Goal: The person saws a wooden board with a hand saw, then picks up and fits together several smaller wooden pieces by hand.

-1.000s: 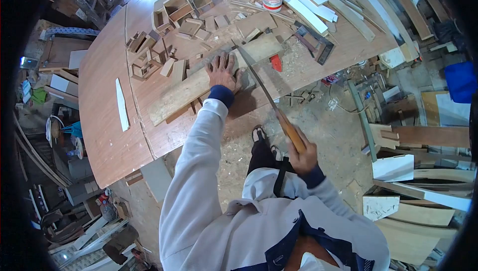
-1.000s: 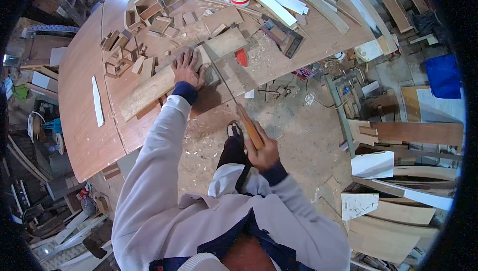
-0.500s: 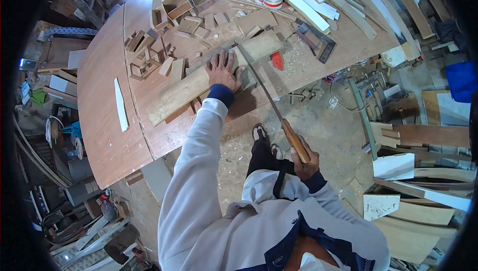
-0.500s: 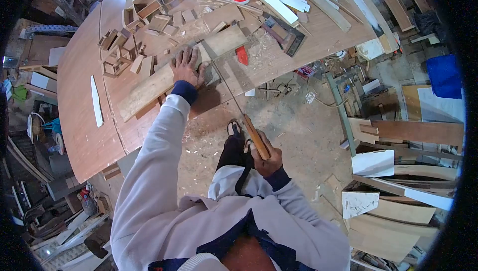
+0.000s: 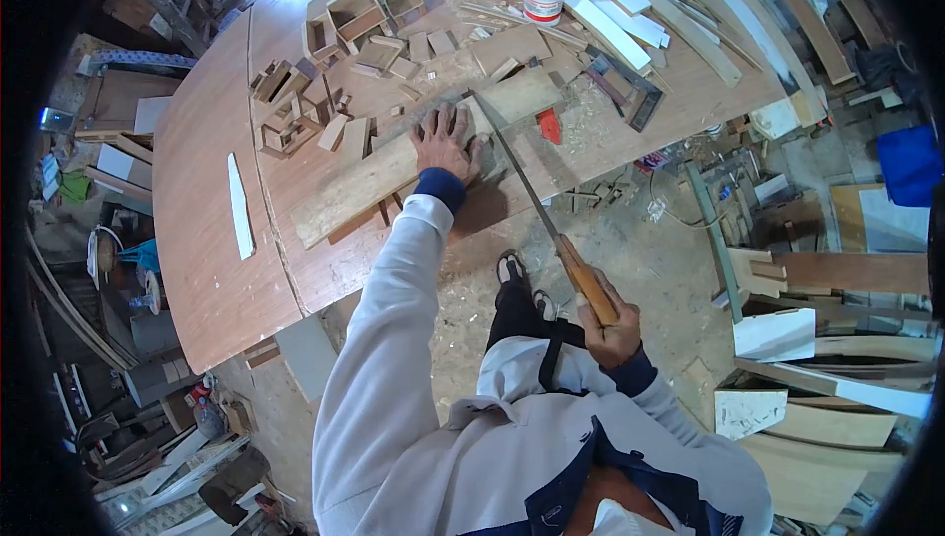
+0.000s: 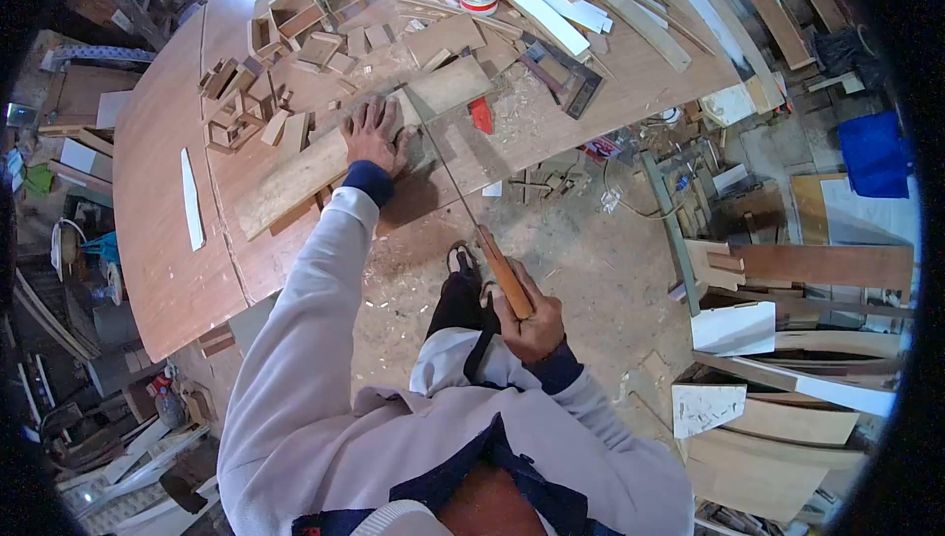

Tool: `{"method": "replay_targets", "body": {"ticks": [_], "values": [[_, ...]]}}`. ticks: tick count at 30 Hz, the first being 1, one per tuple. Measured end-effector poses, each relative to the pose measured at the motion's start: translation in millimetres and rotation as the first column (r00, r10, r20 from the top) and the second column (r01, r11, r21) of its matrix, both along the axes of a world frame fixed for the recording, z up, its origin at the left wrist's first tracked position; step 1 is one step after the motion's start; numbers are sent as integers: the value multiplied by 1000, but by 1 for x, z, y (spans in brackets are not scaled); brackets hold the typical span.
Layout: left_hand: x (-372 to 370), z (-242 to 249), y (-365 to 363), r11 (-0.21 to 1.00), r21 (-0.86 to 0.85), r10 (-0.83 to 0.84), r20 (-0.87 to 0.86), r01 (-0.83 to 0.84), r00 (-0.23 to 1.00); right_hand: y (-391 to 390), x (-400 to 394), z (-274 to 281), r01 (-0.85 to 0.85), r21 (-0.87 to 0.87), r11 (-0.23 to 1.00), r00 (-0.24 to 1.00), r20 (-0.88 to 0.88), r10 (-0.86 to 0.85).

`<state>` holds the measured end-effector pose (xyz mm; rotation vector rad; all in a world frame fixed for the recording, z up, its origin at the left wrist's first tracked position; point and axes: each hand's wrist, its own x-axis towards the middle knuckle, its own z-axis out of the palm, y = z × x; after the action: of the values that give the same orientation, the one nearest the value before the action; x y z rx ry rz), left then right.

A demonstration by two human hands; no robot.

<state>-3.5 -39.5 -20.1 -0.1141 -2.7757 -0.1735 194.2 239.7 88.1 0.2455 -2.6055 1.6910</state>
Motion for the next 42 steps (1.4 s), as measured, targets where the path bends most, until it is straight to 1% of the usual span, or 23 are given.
{"method": "replay_targets", "body": {"ticks": [1,3,4,6,7,9,10,12,13,15,19,21,22,24,26,28,31,34,36,37,39,42], "values": [[-1,0,0,1000,-14,0,5,0,1000,-5,-4,6,-11,-18,1000,998,60,12],[4,-4,6,1000,-21,-6,17,6,1000,-26,-49,-16,8,142,990,999,47,-15],[1,-5,4,1000,1,-11,3,11,1000,-36,-67,-23,8,138,990,999,33,-13],[-1,-2,1,1000,10,-12,17,12,1000,-49,-87,-36,18,17,1000,1000,-26,-18],[4,-7,3,1000,19,-14,28,13,1000,-45,-80,-43,20,26,999,1000,-14,-20],[-1,-8,-6,998,-15,-60,11,60,998,-41,-75,-52,12,3,1000,1000,-4,-12],[1,-5,-6,998,-23,-60,11,60,998,-40,-65,-44,13,-5,1000,1000,-5,-13],[-1,-3,-2,1000,-18,-13,48,14,999,-31,-38,-25,40,-8,999,989,146,-39],[2,-5,0,1000,-9,-14,57,15,998,-19,-19,-23,40,1,999,987,155,-40],[-1,-3,0,1000,-2,-4,54,4,999,-4,-2,-15,15,22,1000,999,-41,-14],[2,-2,2,999,-30,-25,63,27,998,-27,-37,-9,-2,14,1000,1000,18,1],[0,3,3,1000,-10,4,66,-3,998,-43,-68,-24,15,112,994,998,59,-22],[-1,3,4,1000,-5,16,58,-16,998,-42,-69,-30,19,109,994,998,54,-25],[-1,0,3,1000,-5,1,65,-1,998,-38,-64,-44,67,-35,997,997,28,-66],[-2,3,-2,1000,-19,-2,70,4,998,-34,-59,-64,62,-54,997,998,31,-61],[-1,3,2,999,-18,32,90,-30,995,-32,-53,-74,63,-61,996,997,45,-60],[-1,2,1,1000,6,6,70,-6,998,-30,-49,-82,28,-57,998,993,113,-21],[-1,1,0,1000,-3,7,54,-7,999,-25,-36,-86,26,-70,997,994,107,-19],[-1,1,1,1000,-7,10,56,-10,998,0,-6,-87,-8,87,996,985,-171,22],[0,0,0,1000,-13,14,50,-13,999,10,5,-83,-14,86,996,985,-171,29],[2,1,-1,1000,-13,8,48,-7,999,23,23,-72,-27,63,998,997,-65,31],[-1,2,1,1000,-12,-12,33,12,999,25,21,-62,-12,75,997,996,-87,19]]}}
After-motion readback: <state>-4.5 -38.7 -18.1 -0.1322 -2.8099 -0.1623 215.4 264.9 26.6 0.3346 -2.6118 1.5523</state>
